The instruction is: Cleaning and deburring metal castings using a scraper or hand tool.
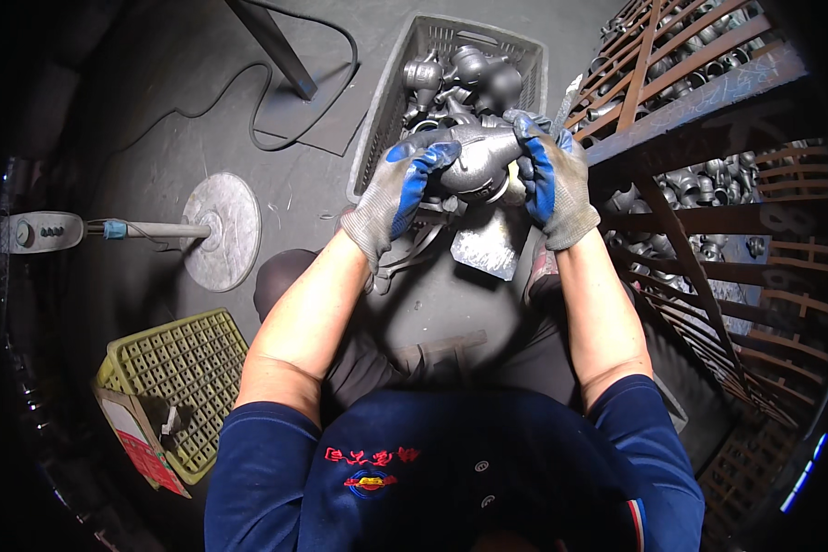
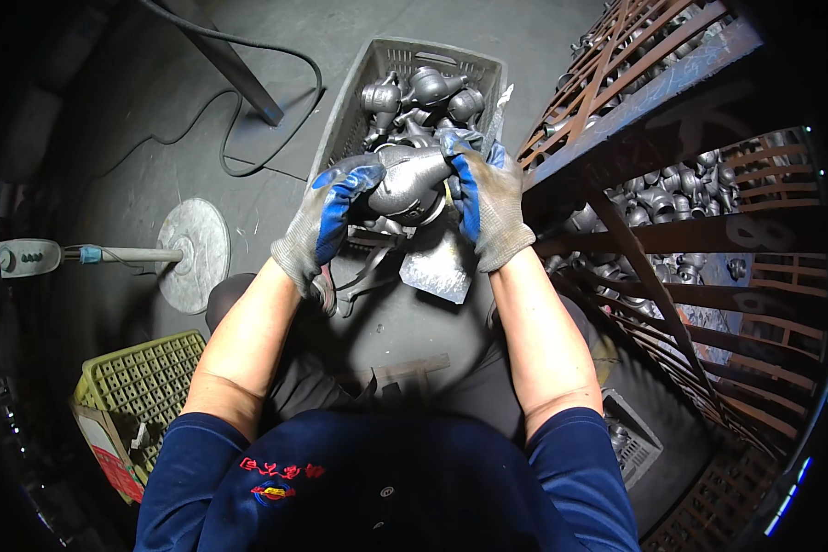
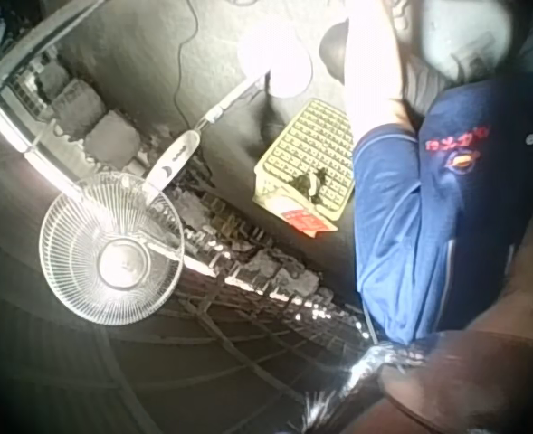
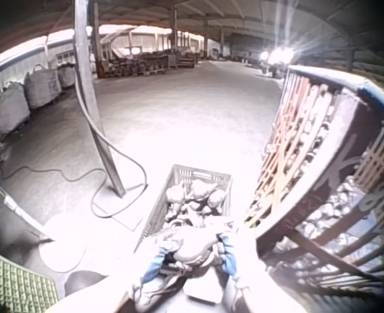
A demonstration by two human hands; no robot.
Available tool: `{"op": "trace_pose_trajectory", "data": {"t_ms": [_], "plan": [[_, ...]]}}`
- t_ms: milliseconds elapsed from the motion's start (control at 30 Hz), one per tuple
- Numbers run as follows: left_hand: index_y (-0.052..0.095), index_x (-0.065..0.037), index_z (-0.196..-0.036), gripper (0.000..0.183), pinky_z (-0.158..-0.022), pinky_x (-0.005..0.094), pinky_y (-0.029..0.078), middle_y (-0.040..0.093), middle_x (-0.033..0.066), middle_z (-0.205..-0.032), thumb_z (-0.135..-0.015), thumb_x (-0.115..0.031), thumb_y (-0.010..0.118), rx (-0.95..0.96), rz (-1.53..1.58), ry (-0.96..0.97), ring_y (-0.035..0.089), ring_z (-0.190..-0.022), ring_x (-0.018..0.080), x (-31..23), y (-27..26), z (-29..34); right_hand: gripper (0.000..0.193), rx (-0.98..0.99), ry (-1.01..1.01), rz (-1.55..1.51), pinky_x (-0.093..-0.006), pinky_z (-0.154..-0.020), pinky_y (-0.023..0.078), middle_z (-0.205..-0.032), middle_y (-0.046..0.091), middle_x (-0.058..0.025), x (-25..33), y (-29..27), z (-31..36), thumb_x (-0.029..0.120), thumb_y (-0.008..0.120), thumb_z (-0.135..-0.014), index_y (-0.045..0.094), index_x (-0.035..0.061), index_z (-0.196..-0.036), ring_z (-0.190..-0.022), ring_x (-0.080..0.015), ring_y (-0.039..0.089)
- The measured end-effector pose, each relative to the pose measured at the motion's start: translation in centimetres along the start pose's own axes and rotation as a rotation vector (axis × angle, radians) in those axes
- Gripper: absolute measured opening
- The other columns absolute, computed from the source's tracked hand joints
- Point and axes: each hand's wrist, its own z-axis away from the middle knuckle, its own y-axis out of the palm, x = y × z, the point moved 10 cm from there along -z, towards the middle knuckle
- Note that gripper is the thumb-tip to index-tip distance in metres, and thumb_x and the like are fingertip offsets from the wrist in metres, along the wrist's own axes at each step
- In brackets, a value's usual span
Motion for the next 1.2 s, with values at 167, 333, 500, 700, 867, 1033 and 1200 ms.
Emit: {"op": "trace_pose_trajectory", "data": {"t_ms": [167, 333, 500, 700, 867, 1033, 1200], "plan": [[0.056, -0.002, -0.117, 0.041, -0.080, 0.0246, 0.046, 0.062, 0.0072, -0.103, -0.091, -0.032, 0.055, -0.074, 0.009, -0.133, 0.057, -0.092, 0.0098, 0.9, -0.4, -0.2, 0.011, -0.019, -0.014, 0.042, -0.0182, -0.037, 0.029, -0.060, 0.049, 0.0061, 0.1, -0.2, -0.3, 0.013, 0.065, -0.083, 0.062, 0.0066, -0.091, -0.041, -0.0017, 0.038], [0.047, 0.001, -0.126, 0.049, -0.083, 0.0250, 0.046, 0.059, 0.0077, -0.111, -0.085, -0.020, 0.065, 0.042, 0.037, 0.077, 0.057, -0.094, 0.0115, -1.5, -0.5, -0.3, 0.017, -0.022, -0.104, 0.139, -0.0182, -0.038, 0.030, -0.061, 0.050, 0.0061, 0.8, -0.6, -1.2, 0.020, 0.069, -0.083, 0.063, 0.0061, -0.090, -0.042, -0.0015, 0.040], [0.047, -0.001, -0.126, 0.044, -0.073, 0.0248, 0.049, 0.061, 0.0070, -0.105, -0.087, -0.015, 0.062, -0.120, 0.178, 0.077, 0.059, -0.086, 0.0115, -2.3, -3.5, -0.7, 0.028, 0.029, -0.049, 0.063, -0.0194, -0.039, 0.030, -0.063, 0.051, 0.0060, -1.5, 0.3, -1.5, 0.033, 0.069, -0.083, 0.062, 0.0072, -0.093, -0.044, -0.0022, 0.040], [0.052, 0.001, -0.120, 0.030, -0.064, 0.0216, 0.049, 0.062, 0.0085, -0.095, -0.094, -0.014, 0.047, -0.161, 0.315, 0.052, 0.059, -0.075, 0.0119, 0.7, -7.2, -2.2, 0.027, 0.203, 0.013, 0.048, -0.0162, -0.036, 0.026, -0.067, 0.057, 0.0016, -0.2, 3.3, 0.8, 0.028, 0.060, -0.088, 0.061, 0.0082, -0.107, -0.043, -0.0008, 0.038], [0.057, -0.002, -0.111, 0.024, -0.064, 0.0217, 0.050, 0.061, 0.0066, -0.089, -0.092, -0.012, 0.047, -0.161, 0.437, 0.024, 0.056, -0.071, 0.0070, 0.4, -6.6, -1.8, 0.027, 0.268, 0.039, 0.007, -0.0162, -0.036, 0.027, -0.077, 0.061, -0.0018, 0.0, 3.0, 1.0, 0.019, 0.051, -0.093, 0.052, 0.0032, -0.115, -0.044, -0.0011, 0.037], [0.060, -0.005, -0.101, 0.018, -0.045, 0.0207, 0.044, 0.059, 0.0008, -0.071, -0.091, -0.020, 0.056, -0.237, 0.425, 0.048, 0.050, -0.049, 0.0070, 0.5, -7.2, -2.0, 0.021, 0.161, 0.064, 0.049, -0.0159, -0.035, 0.026, -0.068, 0.059, -0.0018, 0.0, 2.6, 1.4, 0.024, 0.054, -0.093, 0.057, 0.0049, -0.099, -0.041, -0.0012, 0.036], [0.057, -0.011, -0.083, 0.023, -0.039, 0.0212, 0.036, 0.053, -0.0010, -0.065, -0.090, -0.032, 0.059, -0.323, 0.352, -0.020, 0.043, -0.044, 0.0065, 0.9, -6.7, -1.2, 0.024, 0.060, 0.054, 0.169, -0.0150, -0.035, 0.025, -0.061, 0.057, 0.0005, 0.2, 1.4, 1.3, 0.029, 0.054, -0.093, 0.061, 0.0072, -0.088, -0.040, 0.0003, 0.038]]}}
